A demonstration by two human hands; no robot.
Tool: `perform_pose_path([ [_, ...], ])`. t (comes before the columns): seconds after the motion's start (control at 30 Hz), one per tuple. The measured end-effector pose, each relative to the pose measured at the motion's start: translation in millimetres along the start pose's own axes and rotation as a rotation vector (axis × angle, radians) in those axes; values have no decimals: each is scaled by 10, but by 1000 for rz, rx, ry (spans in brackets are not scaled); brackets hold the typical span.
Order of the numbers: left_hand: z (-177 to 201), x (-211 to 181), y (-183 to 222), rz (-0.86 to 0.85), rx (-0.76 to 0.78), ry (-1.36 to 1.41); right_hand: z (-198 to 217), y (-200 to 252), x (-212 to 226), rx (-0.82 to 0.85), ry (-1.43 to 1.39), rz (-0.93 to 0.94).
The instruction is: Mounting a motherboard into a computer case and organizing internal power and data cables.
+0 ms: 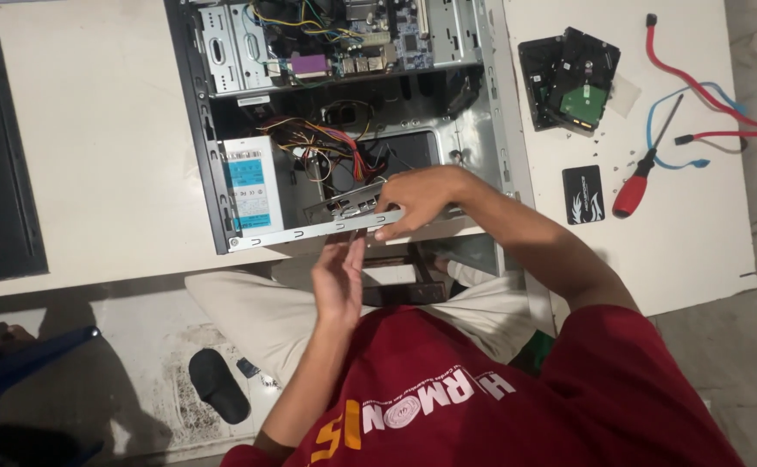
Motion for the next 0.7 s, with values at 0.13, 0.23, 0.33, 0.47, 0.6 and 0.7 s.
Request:
perform_pose_path([
  [0.13,108,71,-140,34,-6,80,62,133,226,2,-35,-3],
  [0.23,166,160,-276,26,-17,67,15,163,401,21,-97,46],
  [0.33,304,244,-529,-30,-32,66,-5,131,409,33,-98,91],
  [0.47,17,-49,-365,-185,6,-85,10,156,443,66,-72,25],
  [0.6,13,-84,-346,-218,17,-165,-15,163,347,74,-97,-49],
  [0.7,6,-62,-384,-222,56,-194,-14,155,258,118,-68,-109],
])
Point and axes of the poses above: each hand's wrist, its own y-axis away from the middle knuckle, its own z-axis out of the back of the hand, x = y × z, the point moved 7 cm from there along -y, towards the middle knuckle, and after that the axes turned 4 degrees about -y, right-handed, at the moved point
